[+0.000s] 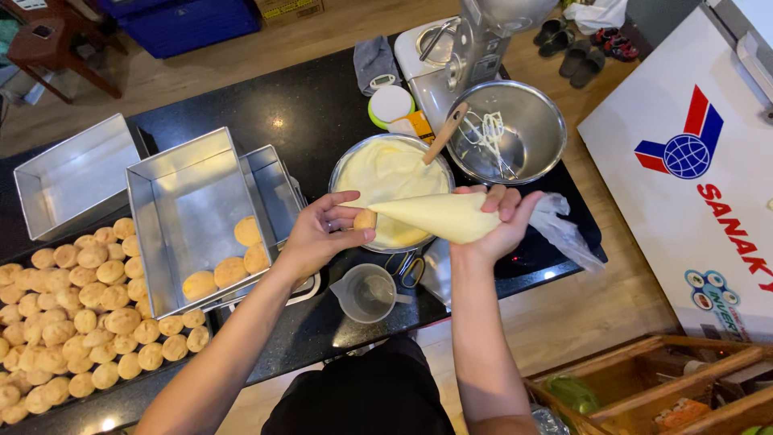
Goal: The person fills small round pastries with cream using a piping bag. They pick each pastry from a tray, pipe cream into it, and place it into a metal container.
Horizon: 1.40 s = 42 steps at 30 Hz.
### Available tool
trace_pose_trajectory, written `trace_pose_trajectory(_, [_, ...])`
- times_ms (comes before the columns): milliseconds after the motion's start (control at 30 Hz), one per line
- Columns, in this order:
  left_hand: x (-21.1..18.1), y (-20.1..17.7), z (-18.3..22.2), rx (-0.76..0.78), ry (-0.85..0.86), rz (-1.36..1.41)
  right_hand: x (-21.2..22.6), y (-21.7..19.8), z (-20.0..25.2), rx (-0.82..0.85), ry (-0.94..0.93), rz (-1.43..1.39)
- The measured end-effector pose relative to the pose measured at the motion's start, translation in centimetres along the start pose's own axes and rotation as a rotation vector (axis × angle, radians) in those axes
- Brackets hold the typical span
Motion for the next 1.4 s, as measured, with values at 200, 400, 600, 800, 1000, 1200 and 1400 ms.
trace_pose_trajectory(200, [0.2, -1.3, 0.3, -0.037, -0.015, 0.046, 0.9, 0.3, 0.3, 0.009, -0.103, 0.085])
trace_pose_trajectory(400, [3.4, -0.9, 1.1, -0.286, -0.073, 0.553, -0.3, -2.1, 1.4, 0.026, -0.033, -0.180])
trace_pose_trajectory(600, [3.8, 0.3, 1.5, -0.329, -0.061, 0.739, -2.2, -5.9, 1.7, -0.167, -0.058, -0.114])
trace_pose_trajectory(800, [3.4, -1.2, 2.4, -0.355, -0.070, 0.678, -1.4, -7.8, 2.5, -0.240, -0.095, -0.099])
trace_pose_trajectory(1000, [4.7, -1.0, 2.8, -0.400, -0.098, 0.668, -2.0, -5.8, 3.7, -0.130, -0.051, -0.128])
trace_pose_trajectory(1200, [4.8, 0.0, 2.9, -0.462, -0.139, 0.660, -2.8, -5.2, 4.3, -0.121, -0.123, -0.003])
trace_pose_trajectory(1400, [2.4, -0.5, 4.6, -0.392, -0.120, 0.588, -1.1, -9.2, 4.2, -0.235, -0.346, 0.168])
Point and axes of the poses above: each hand's wrist, its own z-axis away from the middle knuckle, its own y-axis out of the palm, x = y × z, the point moved 9 cm from there along -z, towards the middle knuckle, and after that the axes turned 9 degrees about y, right-handed, at the moved point
